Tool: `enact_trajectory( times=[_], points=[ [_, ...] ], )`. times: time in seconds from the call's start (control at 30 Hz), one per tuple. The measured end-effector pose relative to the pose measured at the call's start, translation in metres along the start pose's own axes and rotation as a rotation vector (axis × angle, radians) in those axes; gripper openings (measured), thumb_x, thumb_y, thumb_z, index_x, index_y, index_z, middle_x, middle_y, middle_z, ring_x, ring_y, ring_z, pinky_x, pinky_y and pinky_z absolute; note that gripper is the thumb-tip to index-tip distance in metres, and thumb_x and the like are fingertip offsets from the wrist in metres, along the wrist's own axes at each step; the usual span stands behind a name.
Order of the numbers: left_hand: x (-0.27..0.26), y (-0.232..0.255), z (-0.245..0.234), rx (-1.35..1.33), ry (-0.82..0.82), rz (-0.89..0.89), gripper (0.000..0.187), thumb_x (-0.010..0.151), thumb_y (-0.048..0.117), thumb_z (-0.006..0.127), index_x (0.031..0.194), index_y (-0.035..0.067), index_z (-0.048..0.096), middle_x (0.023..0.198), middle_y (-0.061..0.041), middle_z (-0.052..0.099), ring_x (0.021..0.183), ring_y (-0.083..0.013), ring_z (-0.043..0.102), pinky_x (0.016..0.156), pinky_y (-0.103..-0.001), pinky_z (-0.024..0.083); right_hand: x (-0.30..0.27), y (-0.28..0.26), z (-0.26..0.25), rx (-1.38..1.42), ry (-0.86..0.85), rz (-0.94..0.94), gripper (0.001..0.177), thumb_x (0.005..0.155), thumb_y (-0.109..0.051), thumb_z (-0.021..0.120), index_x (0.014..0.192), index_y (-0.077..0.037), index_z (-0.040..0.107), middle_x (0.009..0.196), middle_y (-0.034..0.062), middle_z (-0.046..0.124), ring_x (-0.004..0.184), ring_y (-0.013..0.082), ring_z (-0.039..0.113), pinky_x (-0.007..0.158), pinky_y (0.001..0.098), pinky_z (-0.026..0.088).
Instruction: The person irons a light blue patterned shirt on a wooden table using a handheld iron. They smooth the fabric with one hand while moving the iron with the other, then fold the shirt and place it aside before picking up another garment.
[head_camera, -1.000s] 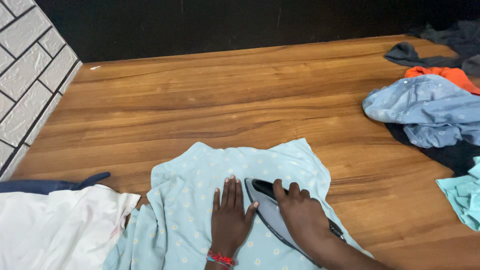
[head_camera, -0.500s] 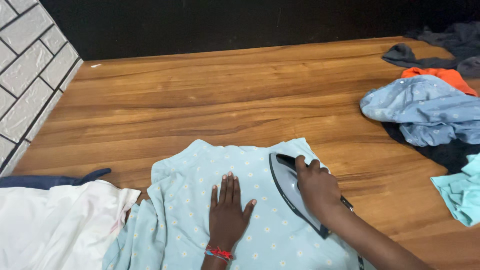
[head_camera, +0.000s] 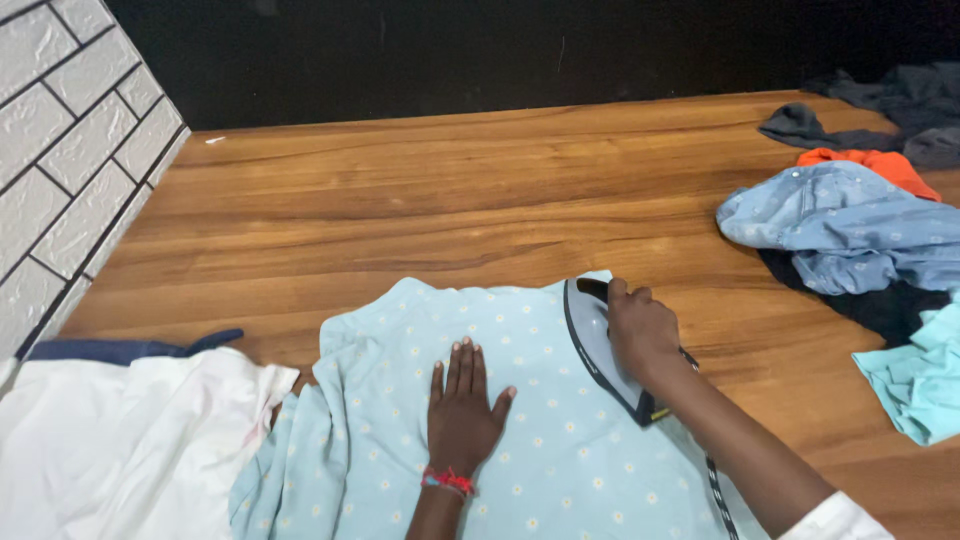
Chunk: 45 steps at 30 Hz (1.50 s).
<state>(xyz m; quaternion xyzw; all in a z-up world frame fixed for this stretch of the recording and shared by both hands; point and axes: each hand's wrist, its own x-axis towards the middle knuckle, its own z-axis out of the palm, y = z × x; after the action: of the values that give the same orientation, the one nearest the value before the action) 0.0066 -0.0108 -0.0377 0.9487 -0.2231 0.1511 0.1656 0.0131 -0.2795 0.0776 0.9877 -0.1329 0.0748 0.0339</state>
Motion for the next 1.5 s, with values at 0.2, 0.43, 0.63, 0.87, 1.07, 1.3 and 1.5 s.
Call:
enact_trajectory(
  times=[0.2,0.43,0.63,0.87,1.07,1.3,1.5],
  points=[
    [0.003,-0.016,-0.03,-1.005,-0.117,-0.088,0.077,0.106,0.054,0.028,0.162,0.002,0.019,0.171,-0.015,0.017,0.159,-0.0255,0.01,0.127,-0.041,0.009,-0.059,-0.031,-0.046,-0.013,-0.012,-0.137,0.044,0.088,-0.009,0.063,0.131,-0.006,0.052,0.103,0.0224,0.067,0.087,0.039,0.073,0.069,0.0489,0.06],
    [-0.015,-0.041,-0.075,-0.93,-0.213,-0.185,0.076,0.104,0.058,0.021,0.16,0.007,0.031,0.168,-0.013,0.028,0.158,-0.0246,0.017,0.126,-0.036,0.01,-0.131,-0.091,-0.06,0.134,-0.054,-0.51,0.071,0.076,-0.005,0.064,0.145,-0.012,0.049,0.103,0.0193,0.066,0.085,0.0357,0.071,0.067,0.0457,0.059],
    [0.01,-0.044,-0.064,-0.814,-0.282,-0.116,0.067,0.107,0.052,0.023,0.155,0.01,0.041,0.163,-0.01,0.04,0.156,-0.0224,0.029,0.127,-0.036,0.015,-0.094,-0.1,-0.054,0.107,-0.101,-0.631,0.07,0.078,-0.004,0.065,0.146,-0.015,0.052,0.102,0.0159,0.065,0.087,0.0321,0.07,0.068,0.0436,0.059],
    [0.025,-0.055,-0.034,-0.302,-0.185,0.031,0.057,0.108,0.045,0.029,0.15,0.013,0.051,0.163,-0.006,0.04,0.155,-0.0254,0.026,0.126,-0.042,0.016,-0.065,-0.061,-0.045,0.137,-0.128,-0.915,0.074,0.067,-0.007,0.072,0.139,-0.015,0.058,0.1,0.0114,0.067,0.087,0.0323,0.069,0.07,0.0447,0.057],
    [0.025,-0.058,-0.015,0.037,-0.096,0.168,0.074,0.101,0.061,0.039,0.155,0.011,0.037,0.165,-0.007,0.029,0.153,-0.0262,0.019,0.122,-0.05,0.014,-0.063,-0.041,-0.035,0.154,-0.137,-0.956,0.051,0.066,-0.009,0.071,0.115,-0.007,0.061,0.099,0.0075,0.069,0.09,0.0287,0.069,0.076,0.0432,0.056],
    [0.025,-0.06,-0.011,0.04,-0.048,0.131,0.078,0.1,0.065,0.041,0.157,0.012,0.038,0.165,-0.007,0.033,0.155,-0.0266,0.023,0.123,-0.051,0.017,-0.059,-0.036,-0.033,0.19,-0.057,-0.977,0.047,0.064,-0.007,0.071,0.11,-0.006,0.062,0.098,0.0092,0.069,0.09,0.0299,0.069,0.075,0.0422,0.056],
    [0.025,-0.059,-0.012,0.014,-0.006,0.151,0.075,0.1,0.062,0.044,0.155,0.01,0.04,0.163,-0.009,0.034,0.152,-0.0276,0.025,0.12,-0.052,0.019,-0.104,-0.017,-0.051,0.19,-0.215,-1.07,0.047,0.063,-0.011,0.072,0.109,-0.007,0.063,0.097,0.008,0.068,0.083,0.0303,0.069,0.069,0.0439,0.056]
  ],
)
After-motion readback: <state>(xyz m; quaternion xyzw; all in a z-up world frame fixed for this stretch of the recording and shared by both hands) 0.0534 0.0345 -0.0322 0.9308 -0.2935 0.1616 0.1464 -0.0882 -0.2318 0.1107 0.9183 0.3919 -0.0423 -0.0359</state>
